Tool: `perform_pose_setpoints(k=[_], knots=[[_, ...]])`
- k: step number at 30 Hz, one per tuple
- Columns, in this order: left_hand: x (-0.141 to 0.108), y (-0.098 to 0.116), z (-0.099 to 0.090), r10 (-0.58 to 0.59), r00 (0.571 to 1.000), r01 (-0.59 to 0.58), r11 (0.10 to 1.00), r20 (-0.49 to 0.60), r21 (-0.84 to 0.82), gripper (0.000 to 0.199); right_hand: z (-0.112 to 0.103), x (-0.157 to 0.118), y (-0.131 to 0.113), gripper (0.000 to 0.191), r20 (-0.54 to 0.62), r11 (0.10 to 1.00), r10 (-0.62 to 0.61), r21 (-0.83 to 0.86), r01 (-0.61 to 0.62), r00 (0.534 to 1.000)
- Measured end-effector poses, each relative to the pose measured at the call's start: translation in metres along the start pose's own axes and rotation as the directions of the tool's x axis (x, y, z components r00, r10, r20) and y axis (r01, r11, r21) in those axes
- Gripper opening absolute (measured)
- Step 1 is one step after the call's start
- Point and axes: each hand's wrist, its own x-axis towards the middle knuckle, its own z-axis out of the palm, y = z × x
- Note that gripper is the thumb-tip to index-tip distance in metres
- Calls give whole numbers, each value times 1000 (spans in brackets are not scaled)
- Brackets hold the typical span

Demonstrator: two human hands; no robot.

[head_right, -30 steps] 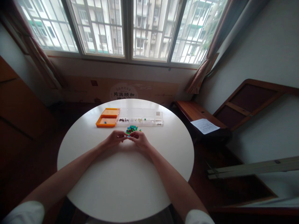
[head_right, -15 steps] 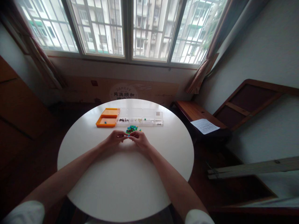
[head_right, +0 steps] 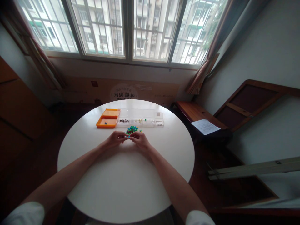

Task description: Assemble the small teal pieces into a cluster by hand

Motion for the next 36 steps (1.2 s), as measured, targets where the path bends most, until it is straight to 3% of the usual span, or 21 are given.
perform_pose_setpoints(k=[17, 36], knots=[[3, -11, 2, -6, 998, 7, 1000, -70, 10, 32, 0, 1, 4, 30, -5, 1000, -28, -2, 28, 1000], [2, -16, 3, 6, 999, -2, 997, -52, 72, 32, -1, -1, -4, 30, -4, 999, -25, -32, 24, 1000]])
